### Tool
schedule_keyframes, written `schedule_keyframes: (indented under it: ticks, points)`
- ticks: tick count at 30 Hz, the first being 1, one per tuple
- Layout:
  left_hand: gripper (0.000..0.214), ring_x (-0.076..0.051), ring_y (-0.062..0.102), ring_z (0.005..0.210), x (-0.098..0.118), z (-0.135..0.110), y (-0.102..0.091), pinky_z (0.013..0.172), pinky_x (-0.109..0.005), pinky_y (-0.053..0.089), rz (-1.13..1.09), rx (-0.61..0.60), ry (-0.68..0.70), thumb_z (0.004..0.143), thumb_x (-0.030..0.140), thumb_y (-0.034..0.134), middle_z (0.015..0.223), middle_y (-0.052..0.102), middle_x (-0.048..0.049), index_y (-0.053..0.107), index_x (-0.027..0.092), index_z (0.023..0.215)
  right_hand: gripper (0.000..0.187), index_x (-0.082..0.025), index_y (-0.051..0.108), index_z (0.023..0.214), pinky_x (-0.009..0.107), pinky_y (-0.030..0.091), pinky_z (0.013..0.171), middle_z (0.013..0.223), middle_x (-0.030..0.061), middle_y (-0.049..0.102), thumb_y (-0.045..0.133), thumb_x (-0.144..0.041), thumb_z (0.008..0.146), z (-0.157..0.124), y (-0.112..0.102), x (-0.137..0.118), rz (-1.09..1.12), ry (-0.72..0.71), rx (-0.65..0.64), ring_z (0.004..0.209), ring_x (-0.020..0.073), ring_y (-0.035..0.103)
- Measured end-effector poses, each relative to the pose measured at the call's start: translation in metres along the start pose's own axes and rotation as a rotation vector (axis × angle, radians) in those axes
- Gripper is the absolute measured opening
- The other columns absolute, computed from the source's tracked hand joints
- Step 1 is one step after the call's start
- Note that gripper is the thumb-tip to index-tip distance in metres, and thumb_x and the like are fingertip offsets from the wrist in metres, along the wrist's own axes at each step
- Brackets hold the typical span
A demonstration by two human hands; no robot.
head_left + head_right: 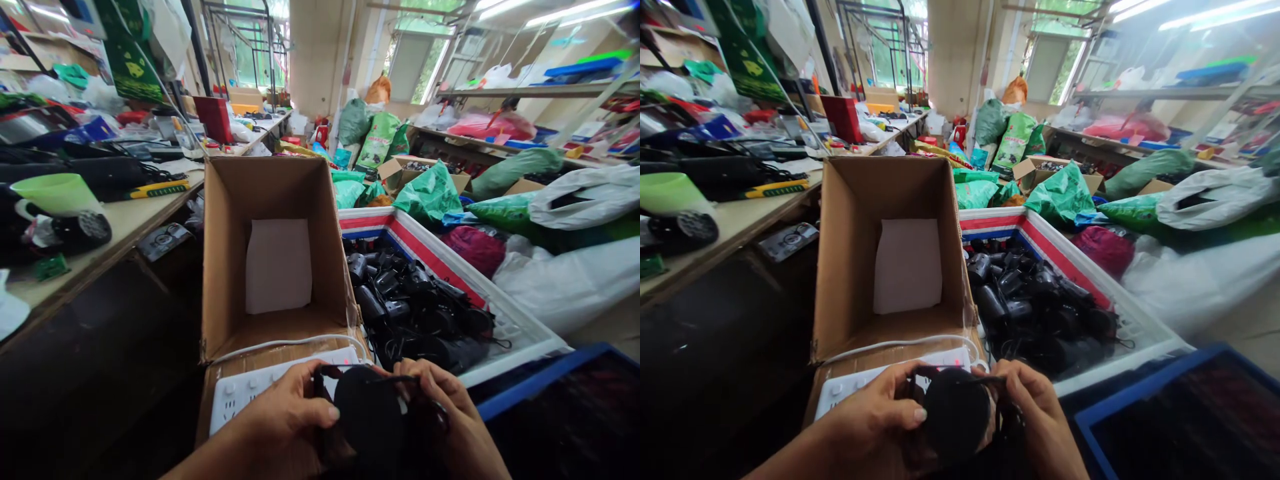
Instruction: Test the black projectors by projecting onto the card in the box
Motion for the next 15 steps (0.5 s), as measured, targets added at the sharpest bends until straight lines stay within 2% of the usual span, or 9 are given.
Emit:
schedule_keyframes:
  ticks: [1, 3, 5, 6, 8, 10, 11, 13, 15]
  points:
    - [0.051, -0.016, 0.064, 0.063, 0.007, -0.005, -0.002, 0.057, -0.025, 0.05, 0.008, 0.03, 0.028, 0.058, 0.019, 0.077, 0.077, 0.068, -0.0032, 0.058, 0.016, 0.105, 0.032, -0.026, 0.065, 0.083, 0.033, 0.052, 0.078, 0.082, 0.0036, 0.064, 0.056, -0.057, 0.08, 0.0, 0.0, 0.0, -0.053, -0.021, -0.06, 0.081, 0.0201, 0.063]
    - [0.052, -0.014, 0.063, 0.055, 0.022, -0.015, -0.009, 0.051, -0.024, 0.05, 0.035, 0.106, 0.082, 0.062, 0.023, 0.078, 0.072, 0.068, -0.0024, 0.055, 0.016, 0.108, 0.068, -0.029, 0.062, 0.11, 0.042, 0.047, 0.092, 0.109, 0.0091, 0.064, 0.063, -0.074, 0.059, -0.004, -0.002, 0.008, -0.15, -0.033, -0.177, 0.103, 0.0293, 0.061]
    - [0.05, -0.014, 0.064, 0.055, 0.038, -0.023, -0.013, 0.05, -0.024, 0.051, 0.046, 0.162, 0.142, 0.065, 0.026, 0.079, 0.072, 0.067, -0.0021, 0.054, 0.015, 0.106, 0.1, -0.03, 0.05, 0.129, 0.048, 0.042, 0.099, 0.128, 0.0126, 0.057, 0.075, -0.071, 0.041, -0.008, -0.002, 0.03, -0.272, 0.02, -0.235, 0.117, 0.035, 0.053]
    - [0.049, -0.014, 0.064, 0.058, 0.045, -0.025, -0.013, 0.051, -0.024, 0.052, 0.047, 0.168, 0.171, 0.065, 0.027, 0.08, 0.073, 0.067, -0.0023, 0.055, 0.015, 0.105, 0.102, -0.029, 0.05, 0.13, 0.049, 0.042, 0.099, 0.128, 0.0132, 0.058, 0.081, -0.064, 0.039, -0.01, -0.002, 0.043, -0.356, 0.043, -0.23, 0.118, 0.0354, 0.054]
    - [0.047, -0.015, 0.066, 0.06, 0.055, -0.028, -0.008, 0.053, -0.024, 0.054, 0.045, 0.134, 0.207, 0.066, 0.029, 0.08, 0.073, 0.067, -0.0025, 0.056, 0.014, 0.104, 0.078, -0.026, 0.059, 0.119, 0.046, 0.049, 0.091, 0.115, 0.0123, 0.066, 0.083, -0.054, 0.05, -0.01, 0.006, 0.065, -0.558, 0.041, -0.187, 0.106, 0.0332, 0.061]
    - [0.047, -0.016, 0.067, 0.062, 0.061, -0.029, -0.001, 0.055, -0.026, 0.055, 0.047, 0.098, 0.224, 0.068, 0.029, 0.079, 0.074, 0.067, -0.0032, 0.056, 0.014, 0.107, 0.041, -0.023, 0.068, 0.095, 0.039, 0.055, 0.078, 0.087, 0.0084, 0.072, 0.074, -0.05, 0.065, -0.007, 0.02, 0.077, -0.704, -0.009, -0.124, 0.086, 0.0291, 0.067]
    - [0.048, -0.016, 0.067, 0.062, 0.064, -0.031, 0.002, 0.055, -0.026, 0.056, 0.048, 0.088, 0.235, 0.07, 0.028, 0.078, 0.074, 0.068, -0.0033, 0.056, 0.014, 0.109, 0.03, -0.023, 0.069, 0.084, 0.035, 0.056, 0.071, 0.075, 0.0058, 0.071, 0.069, -0.049, 0.07, -0.005, 0.027, 0.08, -0.74, -0.04, -0.098, 0.077, 0.0267, 0.067]
    - [0.047, -0.016, 0.068, 0.062, 0.071, -0.036, 0.004, 0.057, -0.027, 0.057, 0.056, 0.084, 0.266, 0.072, 0.026, 0.077, 0.074, 0.069, -0.003, 0.055, 0.015, 0.112, 0.024, -0.024, 0.067, 0.074, 0.029, 0.055, 0.065, 0.067, 0.0024, 0.068, 0.063, -0.048, 0.076, 0.002, 0.035, 0.081, -0.769, -0.091, -0.072, 0.069, 0.0232, 0.066]
    - [0.044, -0.016, 0.068, 0.062, 0.084, -0.046, 0.001, 0.057, -0.027, 0.058, 0.08, 0.109, 0.331, 0.073, 0.023, 0.076, 0.075, 0.07, -0.0029, 0.056, 0.015, 0.111, 0.024, -0.024, 0.066, 0.077, 0.027, 0.053, 0.063, 0.072, 0.0021, 0.068, 0.061, -0.047, 0.077, 0.01, 0.029, 0.076, -0.775, -0.132, -0.032, 0.069, 0.0217, 0.065]
Point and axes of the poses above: each hand's wrist, its own z-axis towards the middle knuckle, its own y-axis out of the palm, x = y × z, the point moved 7 cm from there along z, towards the middle knuckle
